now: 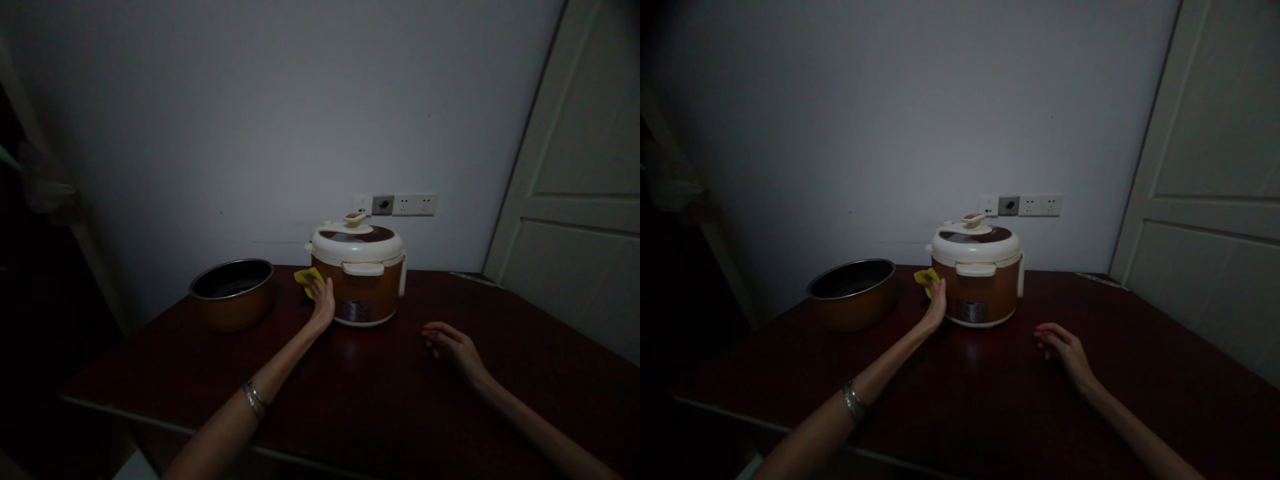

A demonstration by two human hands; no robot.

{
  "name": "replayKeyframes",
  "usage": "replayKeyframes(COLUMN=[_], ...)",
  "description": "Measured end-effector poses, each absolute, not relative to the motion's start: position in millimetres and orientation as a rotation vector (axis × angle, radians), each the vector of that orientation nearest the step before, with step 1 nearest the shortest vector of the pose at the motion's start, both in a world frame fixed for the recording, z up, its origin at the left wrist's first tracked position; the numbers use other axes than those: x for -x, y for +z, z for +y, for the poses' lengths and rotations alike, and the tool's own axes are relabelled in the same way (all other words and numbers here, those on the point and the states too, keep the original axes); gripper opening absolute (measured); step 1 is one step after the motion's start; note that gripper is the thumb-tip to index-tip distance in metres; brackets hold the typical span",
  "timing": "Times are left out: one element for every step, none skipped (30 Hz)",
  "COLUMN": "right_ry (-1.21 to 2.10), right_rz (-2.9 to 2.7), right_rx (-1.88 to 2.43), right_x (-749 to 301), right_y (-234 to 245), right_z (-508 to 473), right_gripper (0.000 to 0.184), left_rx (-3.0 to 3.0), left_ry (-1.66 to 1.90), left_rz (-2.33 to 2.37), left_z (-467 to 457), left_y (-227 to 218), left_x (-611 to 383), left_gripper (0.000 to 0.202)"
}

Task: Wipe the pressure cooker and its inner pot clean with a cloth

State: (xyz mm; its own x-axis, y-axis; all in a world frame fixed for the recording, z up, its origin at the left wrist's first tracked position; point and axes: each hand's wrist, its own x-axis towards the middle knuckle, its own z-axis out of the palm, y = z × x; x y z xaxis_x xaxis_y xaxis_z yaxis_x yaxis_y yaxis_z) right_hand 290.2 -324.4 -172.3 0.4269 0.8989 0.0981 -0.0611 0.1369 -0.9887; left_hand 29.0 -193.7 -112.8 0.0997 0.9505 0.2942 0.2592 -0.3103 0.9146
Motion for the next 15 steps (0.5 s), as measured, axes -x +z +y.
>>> replayKeyframes(right_ry=[0.84, 0.837, 0.832, 0.827, 0.823, 0.818, 0.815, 0.814, 0.814, 0.815, 0.817, 0.822, 0.827, 0.83, 0.833], right_rz=[-0.879, -0.881, -0.884, -0.887, -0.888, -0.889, -0.892, -0.897, -0.901, -0.903, -0.903, -0.903, -0.904, -0.904, -0.906], right_rx=[1.234, 1.234, 1.233, 1.232, 1.232, 1.232, 1.233, 1.232, 1.23, 1.23, 1.23, 1.232, 1.234, 1.236, 1.236], right_x=[-289.7, -289.4, -289.3, -289.4, -289.7, -290.0, -290.2, -290.3, -290.2, -289.9, -289.3, -288.6, -287.8, -286.9, -286.2], right_y=[-171.6, -171.0, -170.8, -170.7, -170.8, -171.0, -171.1, -171.1, -170.9, -170.4, -169.6, -168.8, -168.0, -167.3, -166.9], right_z=[-325.2, -325.9, -326.5, -326.8, -327.0, -327.0, -327.0, -326.9, -326.8, -326.9, -327.1, -327.4, -327.8, -328.3, -328.8], right_gripper=[0.029, 0.029, 0.028, 0.028, 0.028, 0.028, 0.028, 0.027, 0.027, 0.027, 0.027, 0.028, 0.028, 0.029, 0.029], left_rx=[-1.721, -1.8, -1.901, -1.995, -2.067, -2.12, -2.154, -2.175, -2.185, -2.183, -2.165, -2.133, -2.092, -2.052, -2.02], left_ry=[1.237, 1.244, 1.267, 1.295, 1.329, 1.357, 1.381, 1.403, 1.422, 1.435, 1.436, 1.426, 1.408, 1.385, 1.356], left_rz=[1.205, 1.195, 1.176, 1.152, 1.134, 1.126, 1.125, 1.13, 1.138, 1.148, 1.162, 1.179, 1.2, 1.219, 1.235], left_z=[-198.9, -204.2, -209.1, -213.4, -216.9, -219.3, -220.7, -221.3, -221.3, -221.1, -221.1, -221.7, -223.1, -225.6, -229.4], left_y=[-103.4, -93.3, -83.2, -74.2, -67.2, -62.7, -61.0, -61.8, -64.7, -69.0, -74.0, -79.1, -83.9, -88.4, -92.4], left_x=[-31.6, -33.8, -35.4, -36.5, -37.0, -37.2, -37.3, -37.2, -37.3, -37.7, -38.4, -39.6, -41.1, -43.0, -45.2], left_gripper=[0.074, 0.076, 0.076, 0.075, 0.072, 0.07, 0.068, 0.067, 0.066, 0.066, 0.067, 0.068, 0.069, 0.07, 0.072])
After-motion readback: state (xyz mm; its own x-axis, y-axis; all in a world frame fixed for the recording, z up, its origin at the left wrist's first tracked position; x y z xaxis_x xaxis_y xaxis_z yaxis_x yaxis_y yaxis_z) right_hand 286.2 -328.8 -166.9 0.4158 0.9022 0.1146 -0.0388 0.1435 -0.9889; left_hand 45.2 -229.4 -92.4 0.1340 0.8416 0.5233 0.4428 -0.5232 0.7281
